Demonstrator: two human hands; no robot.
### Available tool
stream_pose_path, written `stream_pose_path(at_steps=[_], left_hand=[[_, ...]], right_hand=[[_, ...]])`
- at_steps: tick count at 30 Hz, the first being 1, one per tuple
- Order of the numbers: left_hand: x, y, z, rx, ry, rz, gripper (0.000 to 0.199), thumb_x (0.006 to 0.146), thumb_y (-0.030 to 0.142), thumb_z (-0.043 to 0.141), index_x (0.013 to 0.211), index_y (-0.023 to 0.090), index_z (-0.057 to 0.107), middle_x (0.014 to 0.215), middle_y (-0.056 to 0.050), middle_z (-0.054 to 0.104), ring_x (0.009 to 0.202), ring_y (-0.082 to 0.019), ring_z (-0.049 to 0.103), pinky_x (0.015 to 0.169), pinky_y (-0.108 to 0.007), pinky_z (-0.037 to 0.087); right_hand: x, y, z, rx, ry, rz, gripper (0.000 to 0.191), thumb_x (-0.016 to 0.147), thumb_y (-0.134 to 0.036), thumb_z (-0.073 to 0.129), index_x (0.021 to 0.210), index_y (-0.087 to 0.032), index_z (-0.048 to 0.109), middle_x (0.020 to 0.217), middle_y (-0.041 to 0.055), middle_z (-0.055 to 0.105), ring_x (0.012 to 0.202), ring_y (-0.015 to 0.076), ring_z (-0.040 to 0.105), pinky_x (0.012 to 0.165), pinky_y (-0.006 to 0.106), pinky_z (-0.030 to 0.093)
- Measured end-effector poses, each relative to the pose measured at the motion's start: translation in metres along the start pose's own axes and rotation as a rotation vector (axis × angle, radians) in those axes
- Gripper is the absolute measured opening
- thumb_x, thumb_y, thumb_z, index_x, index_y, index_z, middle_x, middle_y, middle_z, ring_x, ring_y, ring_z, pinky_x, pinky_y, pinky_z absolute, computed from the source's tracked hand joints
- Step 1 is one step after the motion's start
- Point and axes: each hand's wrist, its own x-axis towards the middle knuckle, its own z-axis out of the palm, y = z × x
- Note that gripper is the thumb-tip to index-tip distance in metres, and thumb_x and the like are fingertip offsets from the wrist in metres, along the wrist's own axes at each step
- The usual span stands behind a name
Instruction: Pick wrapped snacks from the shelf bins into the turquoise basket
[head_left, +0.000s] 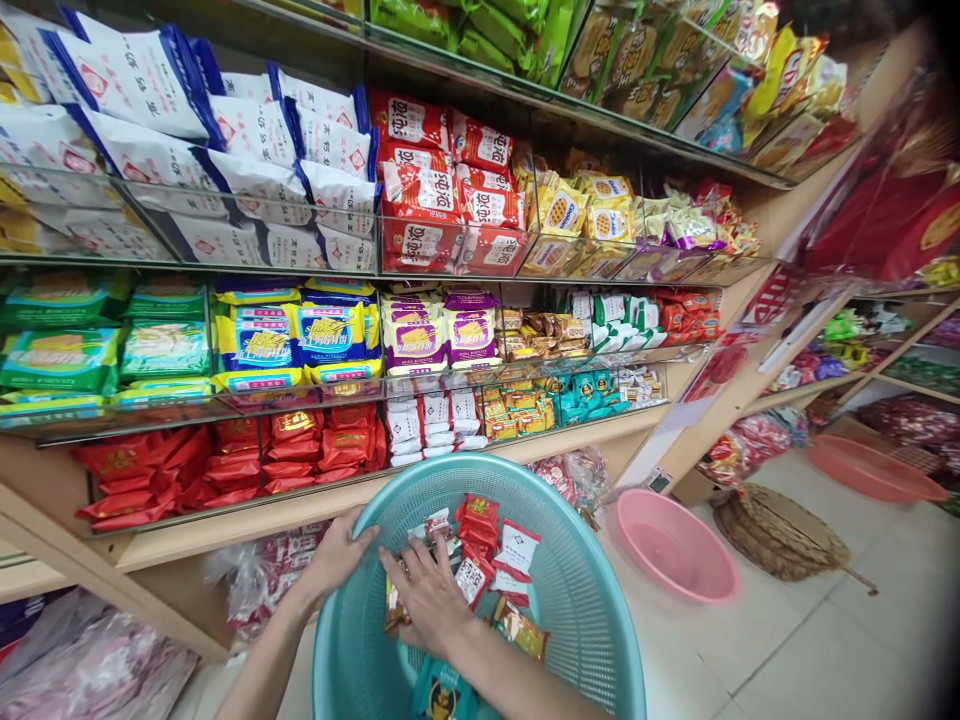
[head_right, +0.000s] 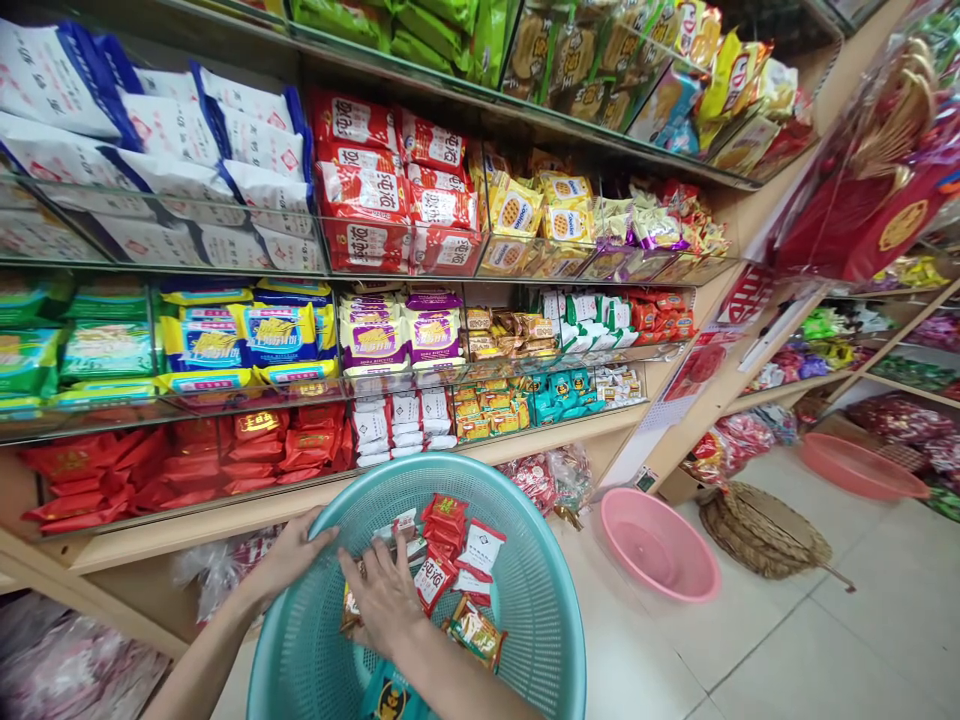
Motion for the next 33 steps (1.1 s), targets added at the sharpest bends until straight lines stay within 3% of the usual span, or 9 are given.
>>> stream_pose_path(at_steps=[4,7,10,13,17,28,33], left_hand=[[0.001,-0.001,-0.005,0.018,0.01,0.005,0.032,0.065,0.045,0.06,0.081,0.018,0.063,0.071,-0.001,0.065,0.082,-0.024,0.061,0.075,-0.033,0.048],[0.0,-0.002,-0.008,0.006,0.012,0.012,0.033,0.065,0.044,0.061,0.083,0.017,0.064,0.082,-0.004,0.069,0.084,-0.023,0.062,0.08,-0.034,0.048],[-0.003,-0.003,-0.01,0.008,0.004,0.0,0.037,0.067,0.043,0.061,0.091,0.016,0.065,0.092,-0.007,0.07,0.087,-0.024,0.063,0.081,-0.034,0.048],[-0.004,-0.004,-0.009,-0.001,-0.016,-0.032,0.042,0.069,0.043,0.059,0.098,0.014,0.064,0.093,-0.007,0.07,0.085,-0.024,0.063,0.077,-0.034,0.049],[-0.003,-0.006,-0.006,-0.013,-0.035,-0.044,0.046,0.069,0.043,0.058,0.102,0.012,0.062,0.089,-0.007,0.069,0.083,-0.024,0.062,0.073,-0.034,0.05],[-0.002,-0.006,-0.005,-0.016,-0.075,-0.071,0.046,0.071,0.045,0.056,0.103,0.012,0.058,0.088,-0.006,0.067,0.085,-0.024,0.061,0.075,-0.033,0.049],[-0.002,-0.007,-0.005,-0.028,-0.068,-0.064,0.044,0.07,0.045,0.057,0.101,0.013,0.059,0.088,-0.005,0.067,0.084,-0.024,0.062,0.075,-0.034,0.05]], right_hand=[[-0.004,0.0,-0.006,0.117,0.017,-0.051,0.1,0.07,-0.054,0.064,0.146,-0.021,0.009,0.145,0.0193,0.034,0.138,0.0335,0.021,0.11,0.06,0.009],[-0.008,0.011,-0.02,0.177,0.072,-0.028,0.095,0.074,-0.059,0.057,0.147,-0.026,0.005,0.148,0.014,0.031,0.139,0.0294,0.019,0.111,0.058,0.009],[-0.013,0.04,-0.037,0.114,0.136,0.115,0.081,0.082,-0.037,0.053,0.147,-0.026,0.005,0.147,0.0105,0.034,0.138,0.0254,0.023,0.112,0.053,0.014],[-0.019,0.078,-0.047,-0.017,0.167,0.244,0.08,0.078,-0.012,0.05,0.147,-0.023,0.012,0.146,0.0106,0.034,0.137,0.0245,0.024,0.111,0.05,0.018],[-0.03,0.111,-0.043,-0.1,0.113,0.243,0.086,0.072,-0.01,0.057,0.146,-0.025,0.015,0.148,0.0115,0.031,0.138,0.0263,0.021,0.111,0.05,0.018],[-0.022,0.107,-0.03,-0.076,-0.044,0.288,0.104,0.067,-0.016,0.071,0.147,-0.029,0.005,0.154,0.0124,0.015,0.141,0.0286,0.011,0.111,0.055,0.013],[-0.016,0.107,-0.021,-0.109,-0.036,0.296,0.108,0.063,-0.017,0.075,0.147,-0.028,0.007,0.155,0.0131,0.01,0.142,0.0296,0.008,0.111,0.056,0.01]])
